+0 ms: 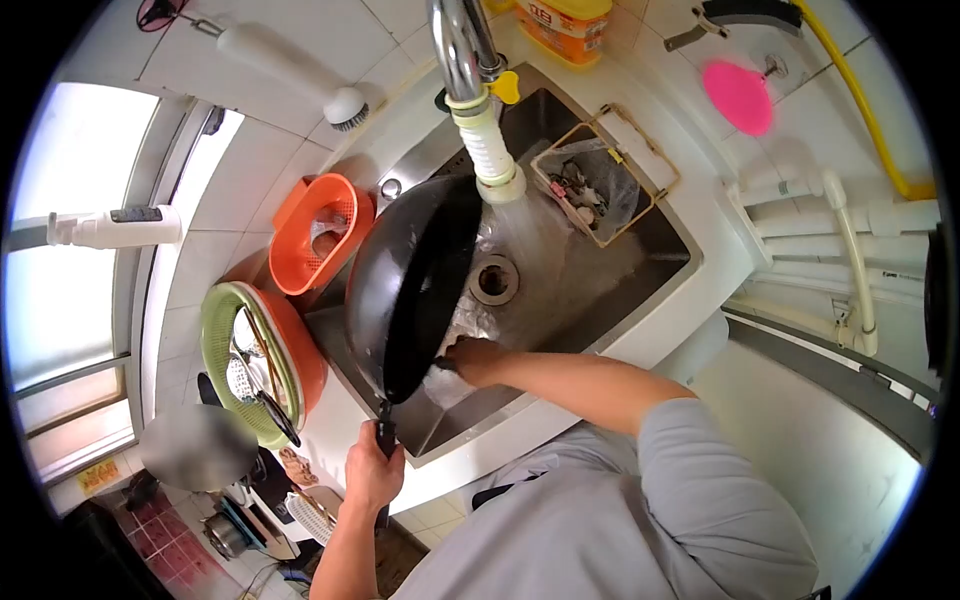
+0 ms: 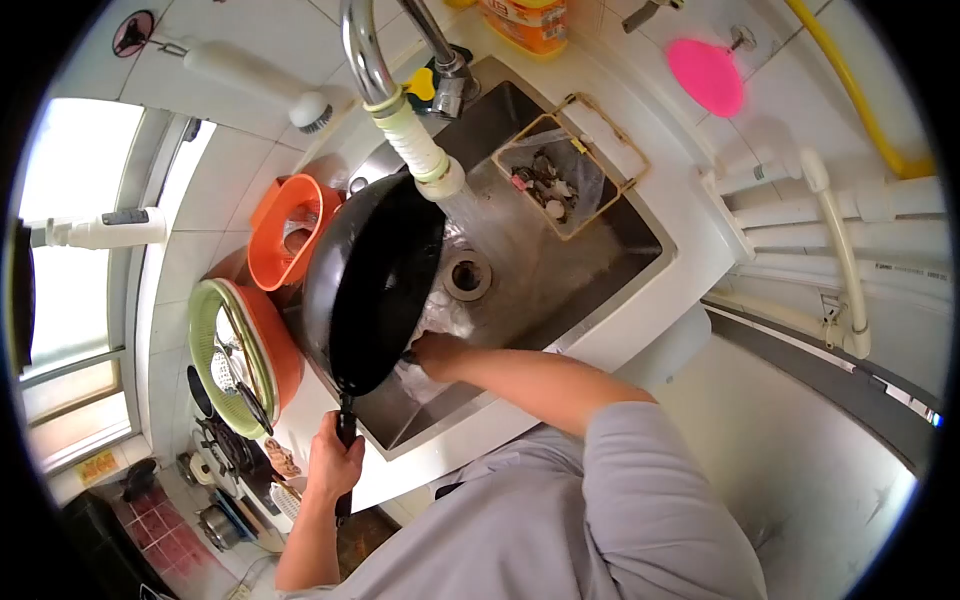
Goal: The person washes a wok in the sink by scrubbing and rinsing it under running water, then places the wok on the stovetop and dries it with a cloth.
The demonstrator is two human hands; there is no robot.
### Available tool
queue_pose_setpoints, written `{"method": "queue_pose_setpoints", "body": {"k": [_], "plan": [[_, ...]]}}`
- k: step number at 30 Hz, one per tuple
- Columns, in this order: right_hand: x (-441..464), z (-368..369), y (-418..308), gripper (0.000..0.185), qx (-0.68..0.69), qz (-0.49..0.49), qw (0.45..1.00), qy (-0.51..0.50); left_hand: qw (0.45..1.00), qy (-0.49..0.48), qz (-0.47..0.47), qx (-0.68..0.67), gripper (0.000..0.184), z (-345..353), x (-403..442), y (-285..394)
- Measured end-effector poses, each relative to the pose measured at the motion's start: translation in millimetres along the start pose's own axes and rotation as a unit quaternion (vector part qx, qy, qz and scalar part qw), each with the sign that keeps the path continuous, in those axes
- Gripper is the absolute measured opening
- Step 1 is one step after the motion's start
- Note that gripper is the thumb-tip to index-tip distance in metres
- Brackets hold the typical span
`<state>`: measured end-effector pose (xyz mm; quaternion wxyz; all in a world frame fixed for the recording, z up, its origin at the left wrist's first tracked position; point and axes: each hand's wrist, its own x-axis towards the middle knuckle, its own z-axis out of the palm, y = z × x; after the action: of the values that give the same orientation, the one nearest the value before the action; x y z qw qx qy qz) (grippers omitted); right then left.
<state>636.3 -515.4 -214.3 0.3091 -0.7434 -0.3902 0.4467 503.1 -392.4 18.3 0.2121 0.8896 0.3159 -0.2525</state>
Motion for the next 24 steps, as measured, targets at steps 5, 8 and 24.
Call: {"method": "queue_pose_setpoints", "body": {"k": [5,8,24], "plan": [[-48.8,-67.0,32.3,0.033,0.091,0.137,0.984,0.069,0.942,-0.182,-0.047,-0.277,0.020,20.5,28.3,4.6],[-69.0,-91.3,63.0,0.035,0.075,0.146,0.977,0.139,0.876,-0.290,-0.026,-0.383,0.017,49.0,52.8,-3.0],[-54.3,-80.6,89.2,0.061,-0.306,0.174,0.929,-0.114,0.789,-0.395,-0.033,-0.469,0.017,99.7,86.9,-20.8]]}}
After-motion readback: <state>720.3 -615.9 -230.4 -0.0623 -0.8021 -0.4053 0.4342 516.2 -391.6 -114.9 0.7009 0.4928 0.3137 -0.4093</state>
